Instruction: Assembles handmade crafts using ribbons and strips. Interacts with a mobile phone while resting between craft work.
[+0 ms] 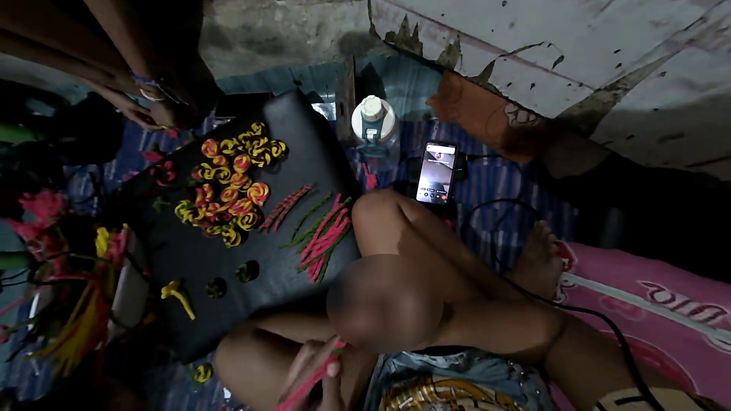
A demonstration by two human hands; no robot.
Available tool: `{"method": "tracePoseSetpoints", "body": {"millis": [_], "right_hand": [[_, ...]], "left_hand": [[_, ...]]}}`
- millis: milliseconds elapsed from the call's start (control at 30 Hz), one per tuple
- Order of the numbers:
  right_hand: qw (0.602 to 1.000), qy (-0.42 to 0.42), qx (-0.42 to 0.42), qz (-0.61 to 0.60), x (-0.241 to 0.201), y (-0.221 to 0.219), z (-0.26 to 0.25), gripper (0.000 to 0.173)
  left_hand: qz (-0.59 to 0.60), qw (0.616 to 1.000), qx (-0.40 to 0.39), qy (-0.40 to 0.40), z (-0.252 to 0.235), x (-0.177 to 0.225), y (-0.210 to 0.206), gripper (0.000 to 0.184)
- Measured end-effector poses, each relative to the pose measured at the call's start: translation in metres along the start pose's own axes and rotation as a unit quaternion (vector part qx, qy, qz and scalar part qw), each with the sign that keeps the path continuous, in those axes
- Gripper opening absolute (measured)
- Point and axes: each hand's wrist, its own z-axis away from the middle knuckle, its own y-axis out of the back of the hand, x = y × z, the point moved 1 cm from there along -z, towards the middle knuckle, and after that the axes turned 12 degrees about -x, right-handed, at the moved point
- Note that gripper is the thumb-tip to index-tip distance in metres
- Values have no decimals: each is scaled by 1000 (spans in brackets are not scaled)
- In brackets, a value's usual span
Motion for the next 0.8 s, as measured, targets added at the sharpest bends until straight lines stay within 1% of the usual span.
{"method": "tracePoseSetpoints", "body": {"millis": [33, 67, 100, 133, 167, 200, 233, 267, 333, 367, 400, 467, 533, 567, 633, 667, 733, 800], "right_hand": [[1000, 3, -6, 3, -1, -1, 1, 21], [1000, 7, -11, 8, -1, -1, 1, 23], [1000, 15, -16, 14, -2, -1, 0, 24], [999, 24, -21, 21, -2, -1, 0, 23], [999, 34, -25, 31, -2, -1, 1, 21], [998, 42, -30, 39, -2, -2, 1, 20], [997, 48, -34, 44, -2, -2, 2, 19], [997, 49, -37, 43, -1, -1, 2, 18], [999, 32, -33, 28, 0, 0, 0, 20], [999, 14, -35, 18, 2, 2, -1, 21], [999, -4, -42, 9, 3, 3, -2, 23], [998, -33, -62, -4, 7, 3, -1, 23], [996, -52, -77, -11, 9, 2, 0, 23], [995, -60, -82, -13, 9, 1, 1, 23], [992, -77, -93, -15, 9, 2, 1, 22], [991, -88, -101, -12, 10, 3, 1, 21], [988, -105, -114, 17, 12, 2, 3, 17], [984, -102, -118, 82, 14, 2, 6, 16]], "left_hand": [[76, 997, 15, 28, 0, 1, -4, 23], [160, 985, 26, 65, 0, 3, -8, 24], [249, 961, 34, 114, -1, 7, -12, 24], [336, 927, 38, 164, -3, 9, -14, 24], [417, 884, 34, 208, -5, 10, -14, 23], [471, 847, 32, 244, -6, 9, -14, 22], [489, 831, 35, 262, -7, 9, -14, 21], [466, 845, 42, 259, -8, 9, -15, 19], [334, 916, 65, 211, -7, 10, -16, 20], [266, 944, 80, 179, -6, 8, -16, 21], [205, 963, 92, 149, -5, 7, -14, 20], [88, 985, 105, 100, -3, 3, -7, 19], [-7, 992, 106, 64, -3, 1, -2, 18], [-28, 993, 102, 58, -3, 0, 0, 18], [-33, 994, 85, 66, -4, -2, 3, 17], [-22, 994, 75, 79, -4, -4, 5, 18], [10, 989, 68, 129, -4, -7, 6, 20], [34, 980, 66, 187, -4, -8, 6, 22]]}}
